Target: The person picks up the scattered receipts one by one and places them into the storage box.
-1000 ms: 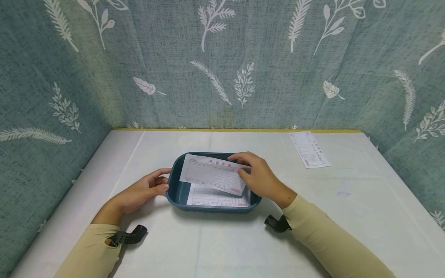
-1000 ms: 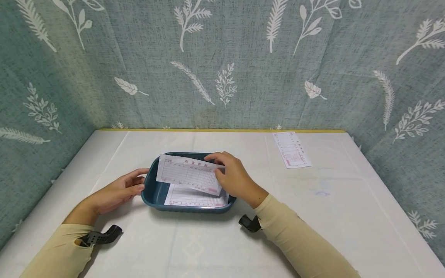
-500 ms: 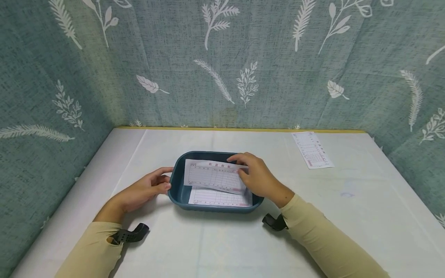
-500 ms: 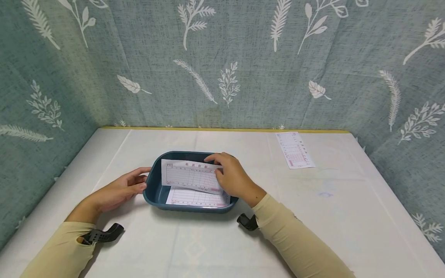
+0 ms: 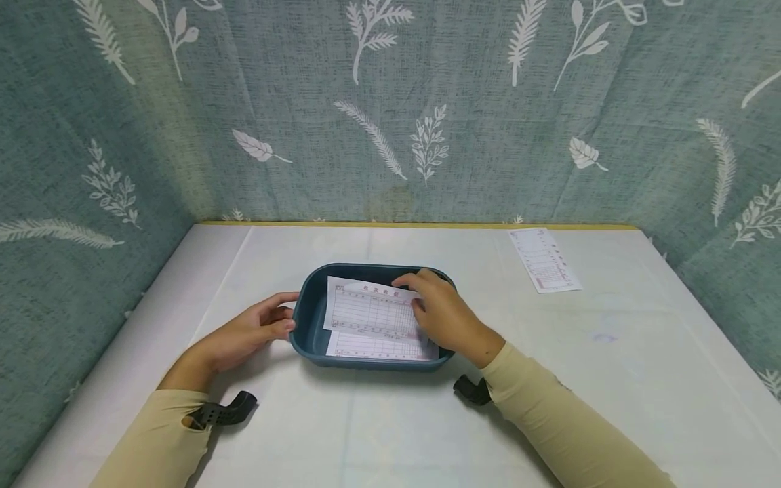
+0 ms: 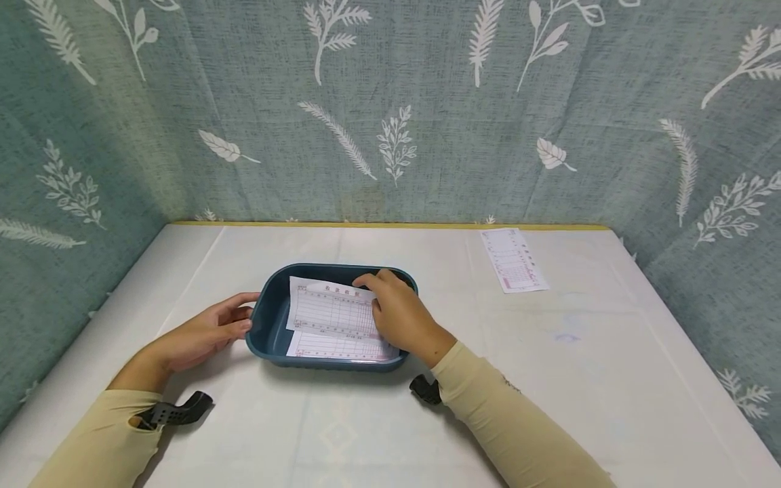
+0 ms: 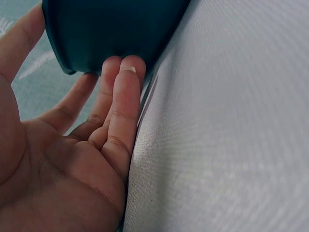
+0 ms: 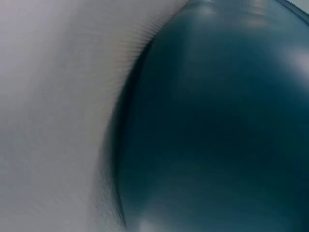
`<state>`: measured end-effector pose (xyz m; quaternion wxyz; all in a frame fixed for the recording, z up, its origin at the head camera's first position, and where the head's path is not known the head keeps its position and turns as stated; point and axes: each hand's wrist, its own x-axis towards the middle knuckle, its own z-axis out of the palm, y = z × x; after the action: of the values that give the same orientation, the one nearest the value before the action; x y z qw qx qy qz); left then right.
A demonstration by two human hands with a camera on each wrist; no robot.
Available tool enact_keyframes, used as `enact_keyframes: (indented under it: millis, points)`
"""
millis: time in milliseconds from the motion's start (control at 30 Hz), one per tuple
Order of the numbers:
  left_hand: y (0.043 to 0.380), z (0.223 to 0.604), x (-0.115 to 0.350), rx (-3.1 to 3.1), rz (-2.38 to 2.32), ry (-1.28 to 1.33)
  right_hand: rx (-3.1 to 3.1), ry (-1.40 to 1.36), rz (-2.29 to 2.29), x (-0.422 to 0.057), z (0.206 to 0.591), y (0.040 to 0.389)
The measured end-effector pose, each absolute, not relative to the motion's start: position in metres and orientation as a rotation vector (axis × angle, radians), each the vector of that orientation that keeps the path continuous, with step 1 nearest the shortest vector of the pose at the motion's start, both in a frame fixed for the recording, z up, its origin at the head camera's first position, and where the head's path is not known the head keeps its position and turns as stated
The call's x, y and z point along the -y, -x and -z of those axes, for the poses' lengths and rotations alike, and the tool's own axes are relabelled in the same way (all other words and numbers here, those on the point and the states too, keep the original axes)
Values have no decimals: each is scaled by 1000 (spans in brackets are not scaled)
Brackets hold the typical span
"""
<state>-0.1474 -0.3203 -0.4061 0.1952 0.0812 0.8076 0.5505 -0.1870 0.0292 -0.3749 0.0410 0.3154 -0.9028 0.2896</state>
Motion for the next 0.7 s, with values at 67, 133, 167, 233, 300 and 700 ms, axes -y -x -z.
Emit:
enact_keyframes:
  millis: [67, 133, 167, 233, 300, 700]
  points:
    - [148, 407, 321, -2269, -1541, -228, 2767, -957, -820, -28, 376, 186]
    - [148, 407, 321, -2264, -1547, -234, 2773, -949, -761, -27, 377, 185]
    - [148, 407, 321, -2261, -1550, -234, 2778, -945, -740, -26, 378, 185]
    - [148, 408, 321, -2252, -1559, -239, 2791, -941, -707, -25, 378, 184]
    - [148, 408, 321, -2247, -1562, -241, 2803, -940, -693, -25, 377, 184]
    - [148, 408, 322, -2259, -1547, -240, 2864, -938, -611, -23, 375, 180]
